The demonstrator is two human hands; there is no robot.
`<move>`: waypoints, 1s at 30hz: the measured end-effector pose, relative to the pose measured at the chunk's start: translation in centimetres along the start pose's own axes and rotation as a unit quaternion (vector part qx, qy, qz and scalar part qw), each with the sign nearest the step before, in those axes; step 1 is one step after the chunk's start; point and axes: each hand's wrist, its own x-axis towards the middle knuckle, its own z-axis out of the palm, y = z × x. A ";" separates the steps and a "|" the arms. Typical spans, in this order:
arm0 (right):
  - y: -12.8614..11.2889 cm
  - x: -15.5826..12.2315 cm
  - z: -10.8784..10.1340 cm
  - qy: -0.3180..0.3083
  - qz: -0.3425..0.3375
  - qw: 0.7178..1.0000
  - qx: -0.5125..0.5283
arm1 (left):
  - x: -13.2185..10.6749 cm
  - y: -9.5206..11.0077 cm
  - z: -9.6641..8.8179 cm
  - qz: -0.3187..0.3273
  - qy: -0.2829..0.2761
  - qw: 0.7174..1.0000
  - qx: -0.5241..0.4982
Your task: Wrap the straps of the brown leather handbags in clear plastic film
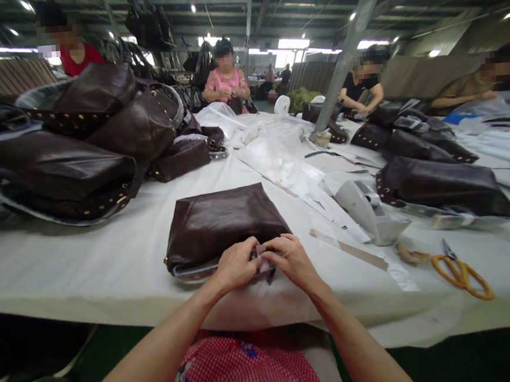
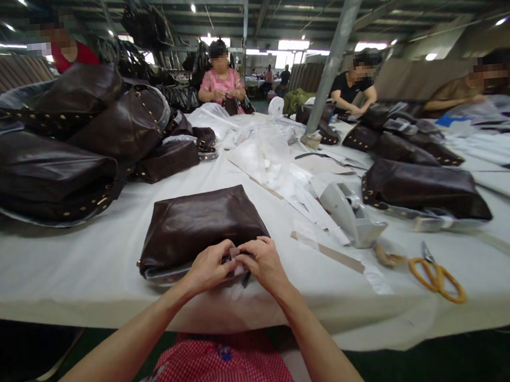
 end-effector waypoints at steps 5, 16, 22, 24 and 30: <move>-0.6 0.6 -0.3 -0.028 0.043 0.999 0.005 | -0.3 0.2 0.3 -0.007 0.011 1.000 0.000; -0.5 1.5 -0.4 -0.082 0.057 0.995 -0.025 | -0.4 0.7 -0.4 -0.011 -0.025 1.000 0.009; -0.5 0.9 0.0 -0.046 0.042 0.998 -0.026 | 0.1 0.7 -1.2 -0.014 -0.093 0.995 0.017; -0.6 0.8 0.1 -0.041 0.047 0.998 -0.022 | 0.3 1.0 -1.3 -0.018 -0.098 0.994 0.037; -0.6 0.7 0.0 -0.027 0.023 0.999 -0.009 | 1.1 0.3 -0.4 -0.021 -0.086 0.996 -0.032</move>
